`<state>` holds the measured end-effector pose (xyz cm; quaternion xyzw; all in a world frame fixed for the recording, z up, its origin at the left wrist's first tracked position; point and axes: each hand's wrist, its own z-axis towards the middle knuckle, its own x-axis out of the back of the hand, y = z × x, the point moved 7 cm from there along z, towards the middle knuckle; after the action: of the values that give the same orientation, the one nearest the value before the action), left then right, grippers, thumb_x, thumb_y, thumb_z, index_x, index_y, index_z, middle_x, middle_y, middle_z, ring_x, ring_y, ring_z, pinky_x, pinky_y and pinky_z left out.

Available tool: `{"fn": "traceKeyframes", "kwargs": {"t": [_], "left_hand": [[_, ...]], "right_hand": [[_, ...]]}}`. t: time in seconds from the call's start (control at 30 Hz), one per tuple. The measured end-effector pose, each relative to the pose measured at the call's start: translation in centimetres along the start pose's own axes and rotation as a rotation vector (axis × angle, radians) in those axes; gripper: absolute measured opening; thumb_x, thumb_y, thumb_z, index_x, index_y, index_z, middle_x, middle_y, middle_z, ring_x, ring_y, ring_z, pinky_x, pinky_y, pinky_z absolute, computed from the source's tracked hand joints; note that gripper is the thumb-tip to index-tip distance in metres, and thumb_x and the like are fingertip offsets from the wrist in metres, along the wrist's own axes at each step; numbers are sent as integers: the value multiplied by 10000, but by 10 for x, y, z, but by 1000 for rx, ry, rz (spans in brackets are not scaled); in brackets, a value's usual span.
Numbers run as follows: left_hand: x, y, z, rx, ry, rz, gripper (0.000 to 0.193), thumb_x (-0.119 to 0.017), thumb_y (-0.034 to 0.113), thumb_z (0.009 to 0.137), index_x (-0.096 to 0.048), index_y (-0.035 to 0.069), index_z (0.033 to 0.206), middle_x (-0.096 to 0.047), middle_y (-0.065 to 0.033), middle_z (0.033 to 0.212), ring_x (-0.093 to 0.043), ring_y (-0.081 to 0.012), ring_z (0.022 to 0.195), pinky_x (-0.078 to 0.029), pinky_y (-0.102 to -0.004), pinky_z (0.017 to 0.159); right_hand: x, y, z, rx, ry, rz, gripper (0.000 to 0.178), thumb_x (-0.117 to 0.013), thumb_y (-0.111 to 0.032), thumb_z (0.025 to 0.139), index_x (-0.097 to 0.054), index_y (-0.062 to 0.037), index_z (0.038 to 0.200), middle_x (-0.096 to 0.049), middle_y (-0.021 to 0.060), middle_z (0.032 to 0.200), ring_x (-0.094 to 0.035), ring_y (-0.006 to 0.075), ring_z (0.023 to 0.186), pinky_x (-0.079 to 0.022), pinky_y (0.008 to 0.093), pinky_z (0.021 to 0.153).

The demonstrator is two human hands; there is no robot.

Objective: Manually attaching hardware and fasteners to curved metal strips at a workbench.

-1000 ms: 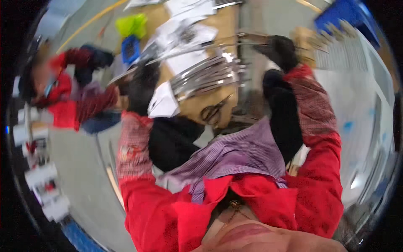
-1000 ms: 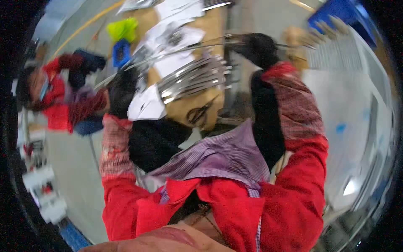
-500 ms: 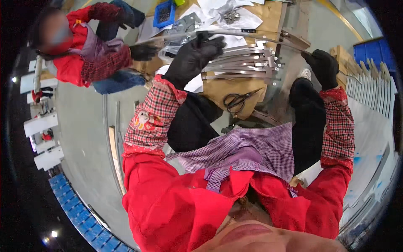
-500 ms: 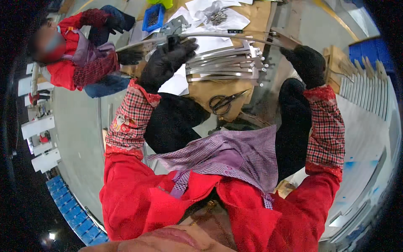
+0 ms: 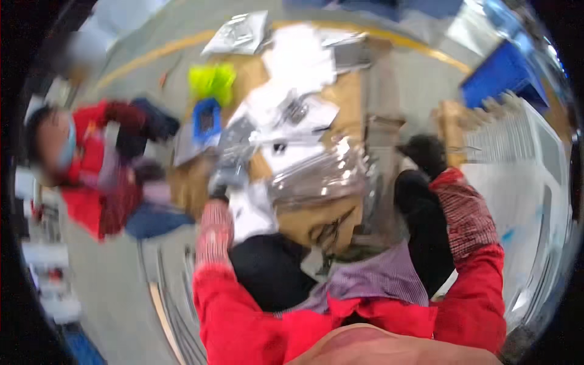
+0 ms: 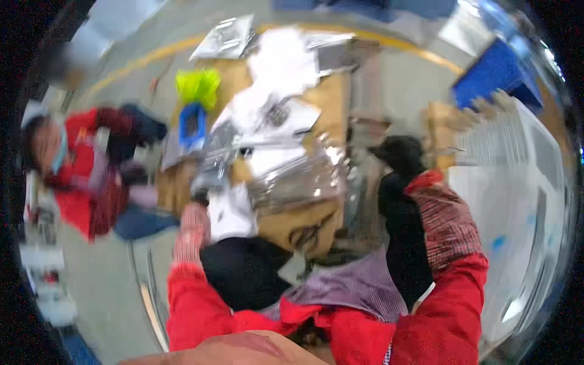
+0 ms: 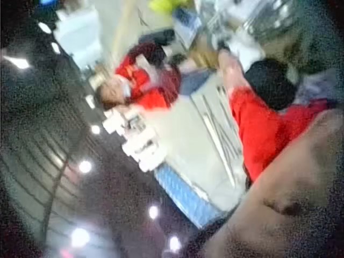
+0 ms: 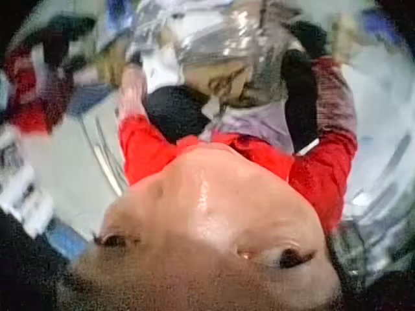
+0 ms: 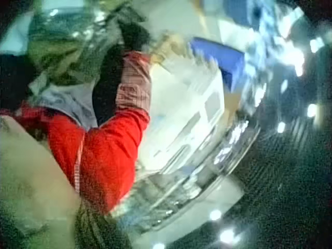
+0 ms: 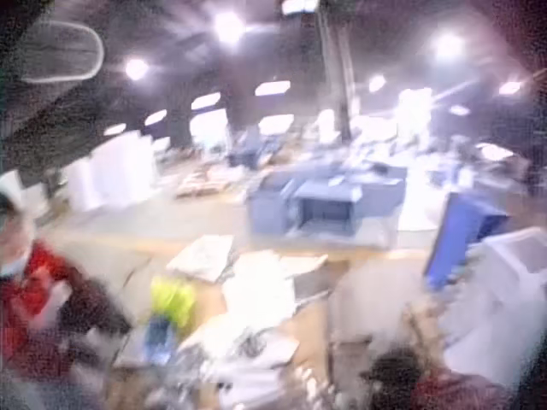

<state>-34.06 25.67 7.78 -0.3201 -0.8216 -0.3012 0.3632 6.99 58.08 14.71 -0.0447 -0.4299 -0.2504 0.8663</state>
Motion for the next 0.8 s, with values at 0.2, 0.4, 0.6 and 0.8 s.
{"fn": "traceKeyframes", "kwargs": {"t": [0.2, 0.4, 0.6, 0.8], "left_hand": [[38, 6, 29, 292, 211, 291, 289, -543, 249, 752, -651, 112, 982, -643, -73, 1006, -614, -257, 829, -508, -361, 668], [-59, -15, 25, 345, 288, 423, 310, -513, 266, 744, -641, 136, 994, -635, -70, 1046, -622, -288, 856, -511, -382, 681], [-84, -18, 43, 172, 309, 389, 341, -504, 234, 747, -615, 125, 1050, -631, -90, 1048, -621, -299, 857, -511, -387, 713], [-98, -21, 50, 108, 416, 421, 414, -490, 256, 788, -568, 63, 1146, -601, -103, 1123, -586, -263, 959, -466, -356, 832]], "right_hand": [[2, -9, 23, -87, -297, 320, 407, -699, -456, 674, -596, -86, 541, -531, 56, 502, -468, 252, 431, -377, 336, 455], [-10, 11, 14, -198, -515, 223, 366, -698, -431, 684, -618, -87, 588, -571, 54, 562, -533, 244, 501, -404, 318, 495], [-9, 9, 10, -197, -491, 259, 397, -673, -466, 697, -624, -85, 598, -594, 58, 593, -552, 261, 532, -421, 334, 519], [1, 12, 12, -254, -543, 213, 467, -618, -534, 724, -627, -80, 614, -602, 70, 602, -554, 286, 545, -433, 350, 544]]}}
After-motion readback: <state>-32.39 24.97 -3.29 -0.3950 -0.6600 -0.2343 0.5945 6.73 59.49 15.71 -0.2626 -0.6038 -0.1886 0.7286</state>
